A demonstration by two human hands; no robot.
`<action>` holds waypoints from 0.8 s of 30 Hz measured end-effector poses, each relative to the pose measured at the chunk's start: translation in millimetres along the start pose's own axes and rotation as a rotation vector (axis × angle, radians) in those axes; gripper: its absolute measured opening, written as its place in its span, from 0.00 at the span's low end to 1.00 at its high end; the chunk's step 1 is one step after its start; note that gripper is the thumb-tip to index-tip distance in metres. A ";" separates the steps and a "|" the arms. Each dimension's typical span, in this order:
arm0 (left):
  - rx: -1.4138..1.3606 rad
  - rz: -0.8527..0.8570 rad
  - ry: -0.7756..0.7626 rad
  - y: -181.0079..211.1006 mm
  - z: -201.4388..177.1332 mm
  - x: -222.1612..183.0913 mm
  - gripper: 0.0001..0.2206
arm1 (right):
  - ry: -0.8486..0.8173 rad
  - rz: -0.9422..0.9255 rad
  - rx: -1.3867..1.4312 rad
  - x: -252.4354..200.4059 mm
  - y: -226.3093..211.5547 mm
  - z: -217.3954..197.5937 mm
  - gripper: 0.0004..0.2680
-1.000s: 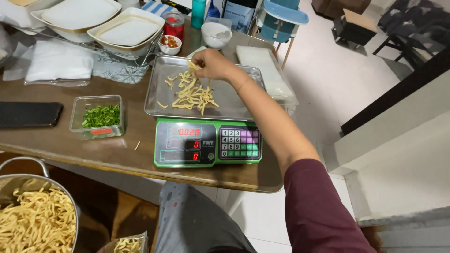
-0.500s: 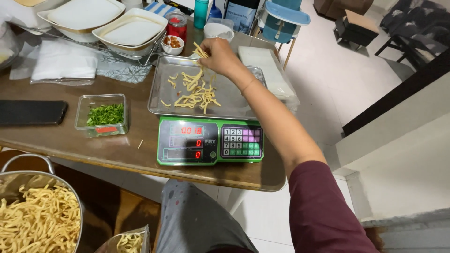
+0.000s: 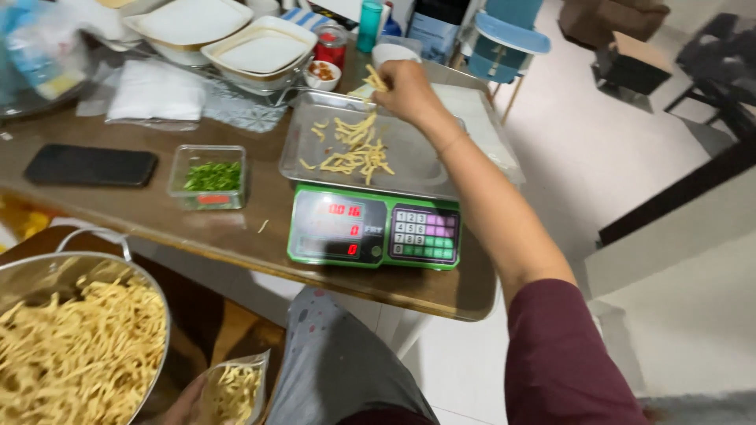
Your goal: The person is weighing portions of noodles from a large pot and placing them into small plastic bags.
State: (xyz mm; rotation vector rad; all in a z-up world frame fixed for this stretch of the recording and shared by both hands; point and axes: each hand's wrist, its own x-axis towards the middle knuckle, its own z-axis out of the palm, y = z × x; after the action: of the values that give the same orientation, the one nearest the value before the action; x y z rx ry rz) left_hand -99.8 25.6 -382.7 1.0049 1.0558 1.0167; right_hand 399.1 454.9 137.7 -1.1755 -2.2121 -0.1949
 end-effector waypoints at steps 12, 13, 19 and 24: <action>0.846 -0.343 0.252 310.1 157.5 -62.2 0.43 | -0.072 -0.046 0.184 -22.7 -106.6 -53.9 0.08; 0.788 -0.265 0.266 311.8 160.0 -64.5 0.42 | -0.090 -0.076 0.223 -27.1 -123.5 -61.5 0.08; 0.793 -0.234 0.257 327.6 172.0 -71.1 0.43 | -0.200 -0.168 0.466 -72.5 -242.1 -80.8 0.05; 0.730 -0.265 0.262 331.2 177.9 -76.9 0.46 | -0.069 -0.415 0.585 -135.5 -309.9 -35.4 0.06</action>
State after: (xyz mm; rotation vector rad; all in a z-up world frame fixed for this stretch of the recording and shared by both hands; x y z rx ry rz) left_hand 7.7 -1.1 -15.3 1.2782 1.7972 0.5474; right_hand 226.1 162.2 133.9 -0.4112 -2.3192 0.3144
